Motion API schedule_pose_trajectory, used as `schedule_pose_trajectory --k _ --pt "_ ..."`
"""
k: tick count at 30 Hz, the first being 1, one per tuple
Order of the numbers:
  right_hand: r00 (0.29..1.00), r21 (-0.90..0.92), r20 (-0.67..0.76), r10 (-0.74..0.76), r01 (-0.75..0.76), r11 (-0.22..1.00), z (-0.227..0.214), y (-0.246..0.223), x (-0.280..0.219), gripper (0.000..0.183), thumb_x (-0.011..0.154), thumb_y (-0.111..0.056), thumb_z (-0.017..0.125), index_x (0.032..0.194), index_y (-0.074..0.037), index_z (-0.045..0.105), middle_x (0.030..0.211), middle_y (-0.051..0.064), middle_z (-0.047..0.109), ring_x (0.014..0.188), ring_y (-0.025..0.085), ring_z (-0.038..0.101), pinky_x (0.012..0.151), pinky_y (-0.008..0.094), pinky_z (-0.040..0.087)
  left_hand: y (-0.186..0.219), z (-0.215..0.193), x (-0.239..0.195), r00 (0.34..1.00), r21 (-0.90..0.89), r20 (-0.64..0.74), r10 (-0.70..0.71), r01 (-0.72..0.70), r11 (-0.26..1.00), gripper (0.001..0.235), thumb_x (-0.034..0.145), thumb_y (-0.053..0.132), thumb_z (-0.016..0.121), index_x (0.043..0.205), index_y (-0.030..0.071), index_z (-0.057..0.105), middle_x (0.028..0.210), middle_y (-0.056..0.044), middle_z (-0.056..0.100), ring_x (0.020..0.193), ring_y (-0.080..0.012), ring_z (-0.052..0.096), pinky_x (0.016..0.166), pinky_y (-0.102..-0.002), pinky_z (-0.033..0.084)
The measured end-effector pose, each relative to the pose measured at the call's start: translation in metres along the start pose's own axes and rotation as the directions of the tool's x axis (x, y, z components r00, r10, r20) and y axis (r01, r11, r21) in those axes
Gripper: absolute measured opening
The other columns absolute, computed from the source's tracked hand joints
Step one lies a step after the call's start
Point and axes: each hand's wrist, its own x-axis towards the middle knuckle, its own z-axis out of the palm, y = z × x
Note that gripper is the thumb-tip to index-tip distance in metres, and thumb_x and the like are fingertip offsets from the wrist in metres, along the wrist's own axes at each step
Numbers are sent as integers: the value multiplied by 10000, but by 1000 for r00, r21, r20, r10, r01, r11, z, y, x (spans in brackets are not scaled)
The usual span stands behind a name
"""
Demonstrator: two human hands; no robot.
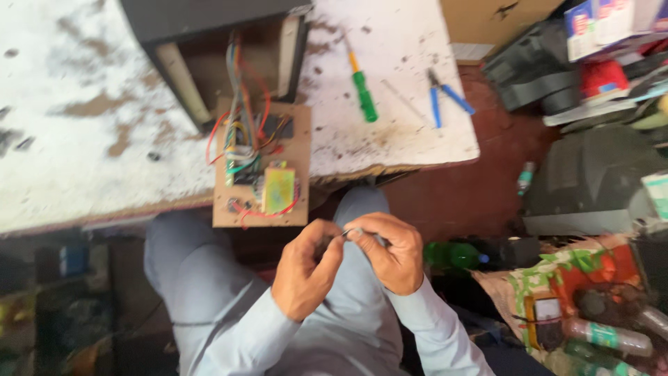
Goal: The person removes the back panel of a black electronic device using a screwdriver, then works on the exposed circuit board. They use pliers to strip a black wire and a screwdriver to adjust connections on the board.
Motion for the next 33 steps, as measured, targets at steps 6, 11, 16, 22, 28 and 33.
schedule_pose_trajectory --k 6,11,16,22,28,33 --pt "919 577 372 131 -339 743 -20 13 19 162 982 -90 674 996 67 711 978 122 702 836 165 638 759 292 529 1 5 4 1000 -102 6 25 -25 994 112 963 116 691 896 26 705 620 59 520 584 -13 398 502 -218 341" --pt "960 303 271 68 -152 941 -66 42 64 350 1036 -198 586 817 25 744 802 108 763 681 155 675 626 300 548 -15 15 13 997 -273 -12 72 -72 959 105 951 67 704 869 4 688 689 59 594 641 -3 457 565 -193 371" --pt "818 -808 -238 -523 133 574 -118 93 160 457 835 -303 831 1134 28 731 1085 234 734 993 433 683 852 496 523 -28 26 20 998 -403 -52 21 -40 914 196 955 57 719 788 24 621 659 77 525 603 -1 393 529 -197 309" --pt "976 -802 -162 -147 -44 596 -146 141 194 346 890 -262 788 1064 25 702 1012 263 711 975 456 673 861 530 522 -28 31 22 1000 -471 -5 -8 5 882 107 1023 104 624 949 27 629 706 67 509 609 -8 392 528 -192 318" --pt "876 164 -440 196 -137 977 -177 99 140 278 1015 -144 555 1238 -57 697 985 68 675 805 170 643 743 375 536 -32 34 26 997 -494 74 10 28 869 131 1030 86 549 1124 26 617 807 32 576 638 -16 427 558 -183 366" --pt "982 199 -124 140 -114 973 -118 52 14 195 1122 -253 484 1209 -81 510 1024 65 662 868 146 617 763 301 485 -34 33 32 987 -439 158 5 66 896 115 1024 90 582 1042 16 668 777 28 612 619 -19 445 545 -193 380"
